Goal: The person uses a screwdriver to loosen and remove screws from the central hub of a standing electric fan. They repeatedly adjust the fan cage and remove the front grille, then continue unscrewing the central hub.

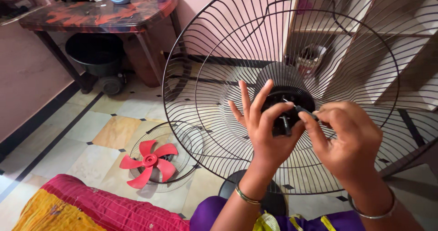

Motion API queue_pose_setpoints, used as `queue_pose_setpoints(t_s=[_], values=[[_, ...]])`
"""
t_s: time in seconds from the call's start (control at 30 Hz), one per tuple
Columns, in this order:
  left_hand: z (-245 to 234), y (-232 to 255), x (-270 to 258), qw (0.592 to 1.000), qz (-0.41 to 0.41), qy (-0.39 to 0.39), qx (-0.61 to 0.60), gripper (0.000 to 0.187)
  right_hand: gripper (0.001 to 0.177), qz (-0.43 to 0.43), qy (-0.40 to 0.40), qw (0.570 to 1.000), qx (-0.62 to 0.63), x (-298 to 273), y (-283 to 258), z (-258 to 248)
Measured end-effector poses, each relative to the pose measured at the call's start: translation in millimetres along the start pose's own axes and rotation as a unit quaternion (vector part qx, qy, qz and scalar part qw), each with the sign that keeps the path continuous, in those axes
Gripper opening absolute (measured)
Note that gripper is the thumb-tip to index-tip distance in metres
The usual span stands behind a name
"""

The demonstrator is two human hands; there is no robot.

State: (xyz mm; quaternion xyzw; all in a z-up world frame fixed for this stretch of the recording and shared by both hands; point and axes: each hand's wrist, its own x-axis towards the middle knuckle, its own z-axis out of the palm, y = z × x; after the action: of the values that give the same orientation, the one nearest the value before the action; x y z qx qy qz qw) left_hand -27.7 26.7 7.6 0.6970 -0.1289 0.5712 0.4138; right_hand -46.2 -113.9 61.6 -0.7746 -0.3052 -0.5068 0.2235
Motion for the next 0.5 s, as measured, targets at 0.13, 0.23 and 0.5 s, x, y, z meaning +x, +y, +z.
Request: queue_pose_setpoints(t_s=[0.13, 0.23, 0.5], values=[[12, 6, -1, 0.999, 0.016, 0.049, 0.004, 0.022, 0.027, 0.0, -0.002, 1.0, -0.03, 4, -7, -4], [16, 7, -2, 0.995, 0.031, 0.092, 0.033, 0.017, 0.026, -0.014, -0.001, 1.0, -0.014, 7, -12, -8], [3, 12, -15, 0.994, 0.041, 0.09, 0.045, 0.012, 0.027, 0.003, -0.004, 1.0, 0.012, -1, -17, -10]])
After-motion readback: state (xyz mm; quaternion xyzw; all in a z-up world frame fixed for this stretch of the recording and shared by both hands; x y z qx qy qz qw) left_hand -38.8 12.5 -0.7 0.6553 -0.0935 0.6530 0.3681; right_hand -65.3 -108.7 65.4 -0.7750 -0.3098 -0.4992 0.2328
